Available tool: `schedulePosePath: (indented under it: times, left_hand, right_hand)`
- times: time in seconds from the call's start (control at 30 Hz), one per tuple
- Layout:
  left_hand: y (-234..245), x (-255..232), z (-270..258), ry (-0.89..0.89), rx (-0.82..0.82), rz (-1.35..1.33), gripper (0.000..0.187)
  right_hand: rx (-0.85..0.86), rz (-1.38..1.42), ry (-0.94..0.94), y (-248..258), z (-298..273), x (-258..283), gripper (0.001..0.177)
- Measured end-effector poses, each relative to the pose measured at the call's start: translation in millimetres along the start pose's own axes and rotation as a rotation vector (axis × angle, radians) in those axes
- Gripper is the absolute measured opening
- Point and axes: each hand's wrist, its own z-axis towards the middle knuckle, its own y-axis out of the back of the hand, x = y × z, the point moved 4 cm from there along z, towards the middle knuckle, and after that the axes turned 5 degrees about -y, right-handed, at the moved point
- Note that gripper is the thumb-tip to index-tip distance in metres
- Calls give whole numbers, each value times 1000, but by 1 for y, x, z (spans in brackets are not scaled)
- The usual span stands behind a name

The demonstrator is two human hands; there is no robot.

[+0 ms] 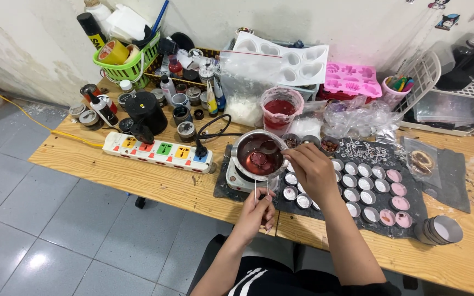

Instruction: The person is pouring melted red wax into small metal containers with wicks using a spoon and a small pouring pot.

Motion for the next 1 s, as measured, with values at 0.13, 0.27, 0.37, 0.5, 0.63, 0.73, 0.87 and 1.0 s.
schedulePosePath:
  times: [0.13,0.27,0.37,0.5,0.63,0.73,0.87,1.0]
  left_hand:
    - [1,0,-1,21,-9,11,20]
    - [1,-1,-1,16,-2,-8,23]
    - [0,1,-1,13,-12,-7,23]
    - [0,7,-1,-9,5,-42,23]
    - [-5,4,-2,1,-6,-35,22]
    - [-5,5,-1,1,9,-38,22]
    - [-6,6,0,2,5,-44,23]
    - [-5,14,2,-9,-1,-52,23]
  right_hand:
    - [64,24,75,-8,8,6,14]
    - [139,9,142,-15,15,11,18]
    - [185,-2,169,-19,18,11,24]
    - [95,-23,237,-10,24,12,15]
    - [109,-12,147,4,20,10,10]
    - [161,-8,176,0,13,9,11]
    - [130,-72,141,-7,6,4,11]
    - [72,-55,53,-18,-1,-4,12]
